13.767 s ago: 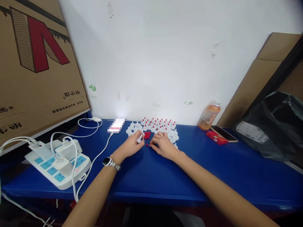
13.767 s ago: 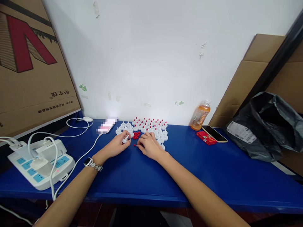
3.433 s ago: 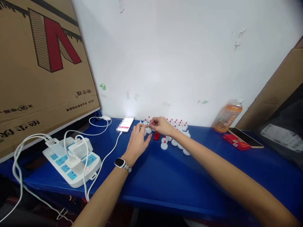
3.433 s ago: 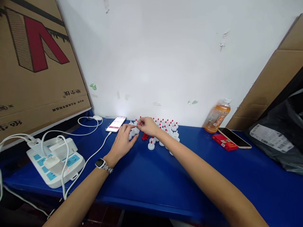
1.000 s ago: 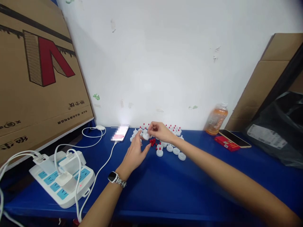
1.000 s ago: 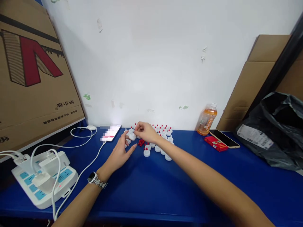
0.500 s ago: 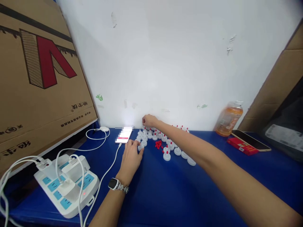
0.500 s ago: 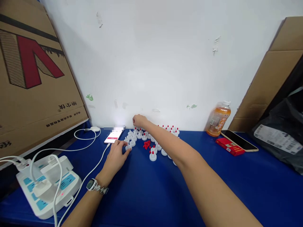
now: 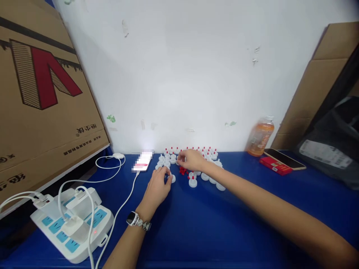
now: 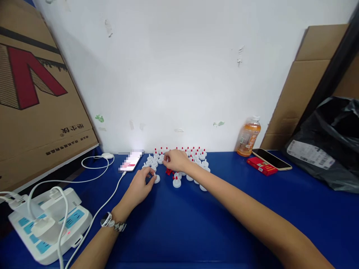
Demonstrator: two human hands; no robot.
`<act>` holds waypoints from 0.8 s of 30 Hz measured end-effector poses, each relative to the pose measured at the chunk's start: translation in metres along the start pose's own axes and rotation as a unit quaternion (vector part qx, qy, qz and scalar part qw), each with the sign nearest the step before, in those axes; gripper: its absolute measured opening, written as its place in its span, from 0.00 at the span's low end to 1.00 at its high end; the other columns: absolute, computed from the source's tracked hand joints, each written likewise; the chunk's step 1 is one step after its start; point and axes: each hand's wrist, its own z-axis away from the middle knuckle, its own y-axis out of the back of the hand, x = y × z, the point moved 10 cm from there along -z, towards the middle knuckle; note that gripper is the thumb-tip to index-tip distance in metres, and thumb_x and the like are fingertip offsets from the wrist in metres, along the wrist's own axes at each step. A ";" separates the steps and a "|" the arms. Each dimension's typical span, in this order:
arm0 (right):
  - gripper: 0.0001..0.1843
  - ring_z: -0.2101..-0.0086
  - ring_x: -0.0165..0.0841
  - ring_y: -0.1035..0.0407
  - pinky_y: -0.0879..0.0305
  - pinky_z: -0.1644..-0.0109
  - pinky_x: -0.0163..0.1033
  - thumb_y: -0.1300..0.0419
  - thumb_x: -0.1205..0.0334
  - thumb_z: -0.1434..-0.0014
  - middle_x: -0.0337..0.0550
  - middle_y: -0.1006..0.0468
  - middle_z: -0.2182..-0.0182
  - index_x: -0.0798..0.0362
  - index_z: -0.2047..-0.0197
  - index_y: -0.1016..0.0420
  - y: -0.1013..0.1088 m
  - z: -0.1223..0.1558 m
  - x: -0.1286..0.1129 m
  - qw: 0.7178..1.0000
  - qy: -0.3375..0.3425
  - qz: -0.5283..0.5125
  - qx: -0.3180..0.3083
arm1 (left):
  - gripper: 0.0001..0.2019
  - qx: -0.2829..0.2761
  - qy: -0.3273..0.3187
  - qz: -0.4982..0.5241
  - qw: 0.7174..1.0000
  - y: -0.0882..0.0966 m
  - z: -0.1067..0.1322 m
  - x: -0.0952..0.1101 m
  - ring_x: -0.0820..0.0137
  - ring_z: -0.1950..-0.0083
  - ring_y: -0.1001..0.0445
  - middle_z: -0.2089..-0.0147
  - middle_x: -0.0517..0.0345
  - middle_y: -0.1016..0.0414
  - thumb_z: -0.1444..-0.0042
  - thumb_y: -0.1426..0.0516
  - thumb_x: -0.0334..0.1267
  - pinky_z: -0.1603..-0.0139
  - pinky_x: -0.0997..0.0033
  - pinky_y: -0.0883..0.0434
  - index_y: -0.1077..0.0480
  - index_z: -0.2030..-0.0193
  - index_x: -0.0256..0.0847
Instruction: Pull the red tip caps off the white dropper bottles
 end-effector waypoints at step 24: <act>0.07 0.53 0.43 0.31 0.44 0.48 0.45 0.40 0.65 0.44 0.48 0.19 0.62 0.51 0.66 0.19 -0.017 0.039 -0.014 0.995 0.020 0.081 -0.047 | 0.15 -0.043 -0.049 0.116 0.991 -0.015 0.001 0.025 0.66 0.57 0.28 0.59 0.55 0.28 0.31 0.60 0.45 0.51 0.63 0.32 0.36 0.58 0.43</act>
